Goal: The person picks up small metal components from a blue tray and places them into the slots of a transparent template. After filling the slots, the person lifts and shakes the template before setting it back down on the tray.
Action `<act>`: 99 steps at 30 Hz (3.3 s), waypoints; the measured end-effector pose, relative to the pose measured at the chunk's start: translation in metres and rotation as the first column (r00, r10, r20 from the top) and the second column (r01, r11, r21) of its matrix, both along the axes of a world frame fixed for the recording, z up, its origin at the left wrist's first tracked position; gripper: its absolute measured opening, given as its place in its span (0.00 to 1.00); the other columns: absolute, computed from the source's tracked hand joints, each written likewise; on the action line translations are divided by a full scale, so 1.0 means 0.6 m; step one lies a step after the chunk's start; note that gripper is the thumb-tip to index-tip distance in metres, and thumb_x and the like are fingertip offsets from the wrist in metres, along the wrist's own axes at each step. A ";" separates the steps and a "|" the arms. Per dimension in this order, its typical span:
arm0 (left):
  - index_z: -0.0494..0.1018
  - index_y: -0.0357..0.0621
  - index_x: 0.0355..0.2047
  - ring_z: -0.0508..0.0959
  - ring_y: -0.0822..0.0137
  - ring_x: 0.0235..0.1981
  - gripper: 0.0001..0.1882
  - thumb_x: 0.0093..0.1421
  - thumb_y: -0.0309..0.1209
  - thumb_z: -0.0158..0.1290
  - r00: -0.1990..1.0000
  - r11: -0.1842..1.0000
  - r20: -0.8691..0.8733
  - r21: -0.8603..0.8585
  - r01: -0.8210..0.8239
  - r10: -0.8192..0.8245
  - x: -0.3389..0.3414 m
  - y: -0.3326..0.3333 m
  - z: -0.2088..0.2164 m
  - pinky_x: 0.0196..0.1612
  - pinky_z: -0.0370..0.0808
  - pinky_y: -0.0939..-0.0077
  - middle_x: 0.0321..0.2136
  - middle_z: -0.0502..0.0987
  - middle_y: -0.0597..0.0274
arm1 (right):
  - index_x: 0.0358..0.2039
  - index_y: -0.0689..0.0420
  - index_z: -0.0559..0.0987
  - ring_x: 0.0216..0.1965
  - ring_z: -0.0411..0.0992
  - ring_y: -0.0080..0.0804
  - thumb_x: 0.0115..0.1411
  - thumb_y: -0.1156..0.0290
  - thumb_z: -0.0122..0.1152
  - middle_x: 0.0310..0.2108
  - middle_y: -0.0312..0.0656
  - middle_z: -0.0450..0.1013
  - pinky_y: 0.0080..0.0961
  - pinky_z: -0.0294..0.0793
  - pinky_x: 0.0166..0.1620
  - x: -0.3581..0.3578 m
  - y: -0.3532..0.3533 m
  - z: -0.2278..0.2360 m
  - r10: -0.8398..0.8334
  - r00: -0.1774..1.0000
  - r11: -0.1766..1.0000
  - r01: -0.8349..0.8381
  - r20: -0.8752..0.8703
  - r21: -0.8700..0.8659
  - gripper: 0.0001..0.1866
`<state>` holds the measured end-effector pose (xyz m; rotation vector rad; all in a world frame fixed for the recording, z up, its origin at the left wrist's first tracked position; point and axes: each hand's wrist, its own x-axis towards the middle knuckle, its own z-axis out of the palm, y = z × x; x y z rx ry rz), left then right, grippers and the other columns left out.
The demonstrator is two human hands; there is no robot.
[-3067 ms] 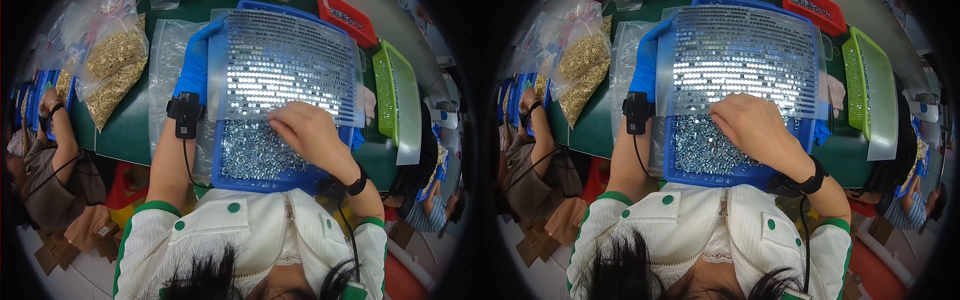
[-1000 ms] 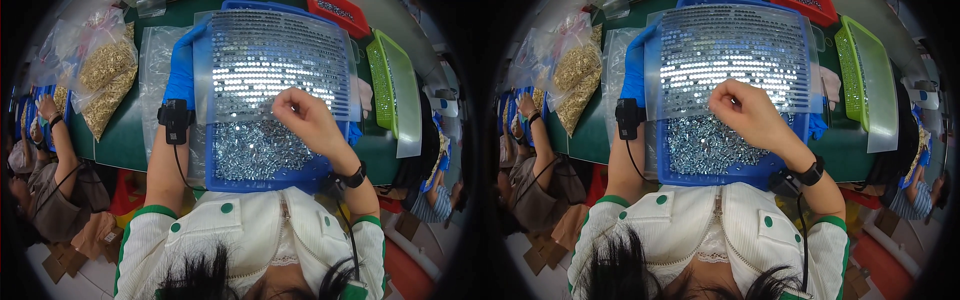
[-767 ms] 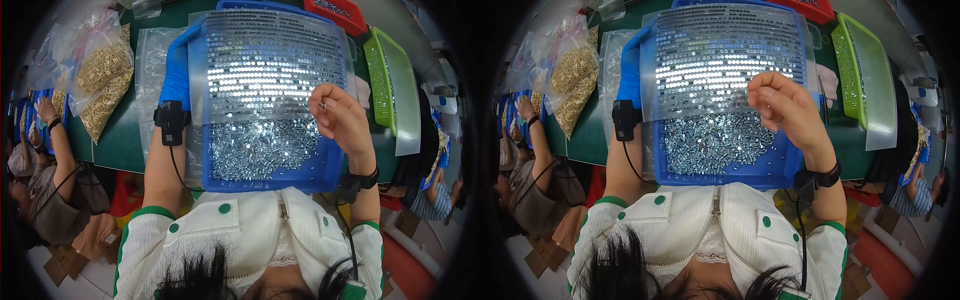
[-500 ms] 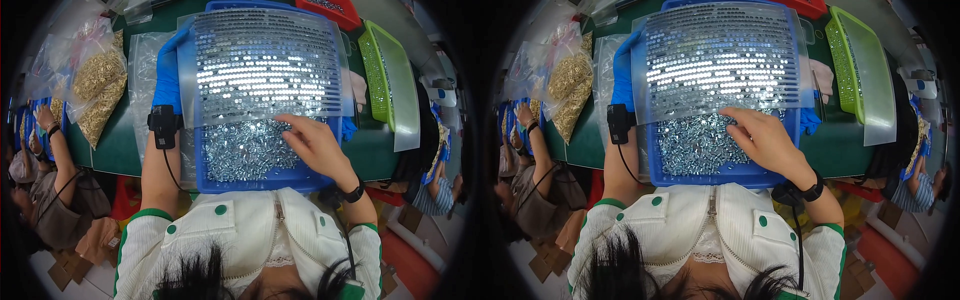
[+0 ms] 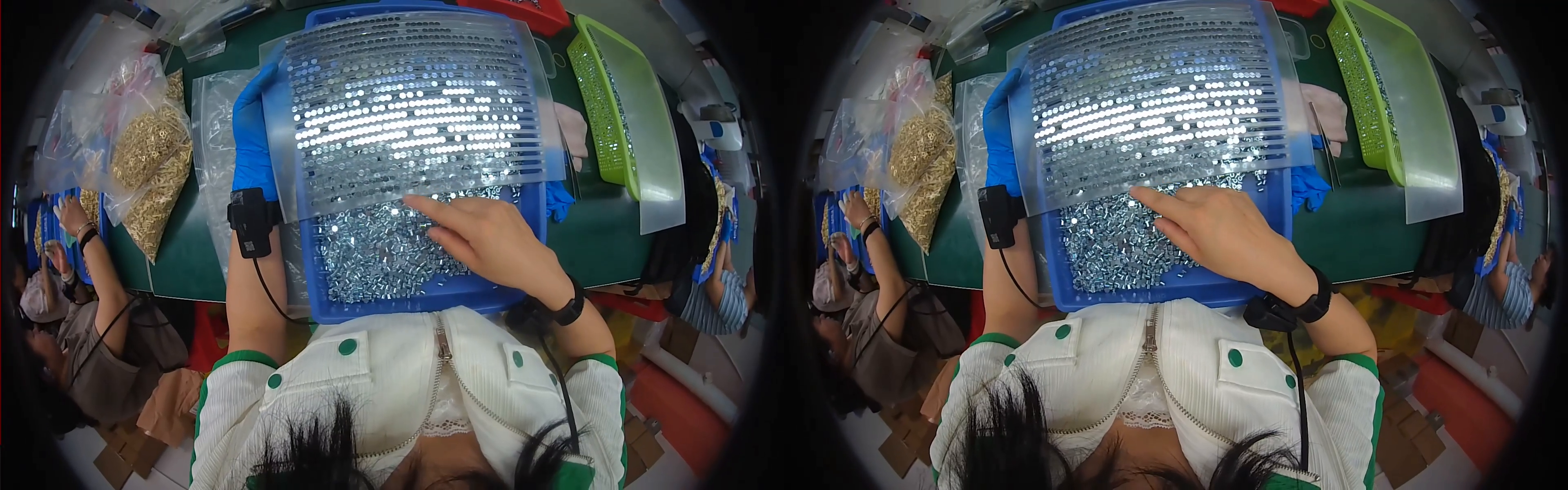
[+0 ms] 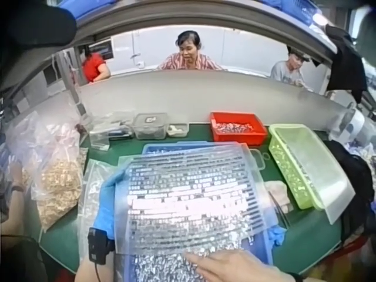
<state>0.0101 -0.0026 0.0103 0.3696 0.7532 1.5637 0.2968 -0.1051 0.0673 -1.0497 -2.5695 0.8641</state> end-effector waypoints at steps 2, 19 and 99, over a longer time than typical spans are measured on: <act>0.58 0.35 0.57 0.66 0.57 0.54 0.24 0.59 0.29 0.41 0.999 0.999 0.031 0.027 0.027 -0.028 -0.006 -0.002 -0.003 0.58 0.62 0.67 0.54 0.63 0.47 | 0.50 0.53 0.69 0.23 0.69 0.39 0.53 0.73 0.56 0.19 0.42 0.67 0.31 0.67 0.27 0.000 0.000 0.001 0.018 1.000 1.000 -0.018 -0.013 -0.003 0.22; 0.60 0.34 0.55 0.68 0.59 0.53 0.23 0.59 0.28 0.41 0.981 0.992 0.153 0.074 0.105 -0.116 -0.026 0.012 -0.030 0.57 0.63 0.68 0.53 0.65 0.49 | 0.52 0.51 0.68 0.22 0.69 0.37 0.53 0.72 0.56 0.19 0.41 0.67 0.31 0.67 0.26 -0.011 0.000 0.006 0.017 1.000 0.994 -0.018 0.010 0.111 0.23; 0.58 0.37 0.56 0.65 0.57 0.55 0.25 0.58 0.27 0.44 0.982 0.966 -0.070 0.185 0.183 -0.173 -0.003 0.016 0.007 0.59 0.59 0.64 0.55 0.62 0.49 | 0.35 0.62 0.74 0.16 0.50 0.09 0.62 0.70 0.48 0.15 0.25 0.56 0.10 0.47 0.19 0.099 0.011 -0.031 -0.680 0.574 0.715 0.382 -0.456 -0.586 0.09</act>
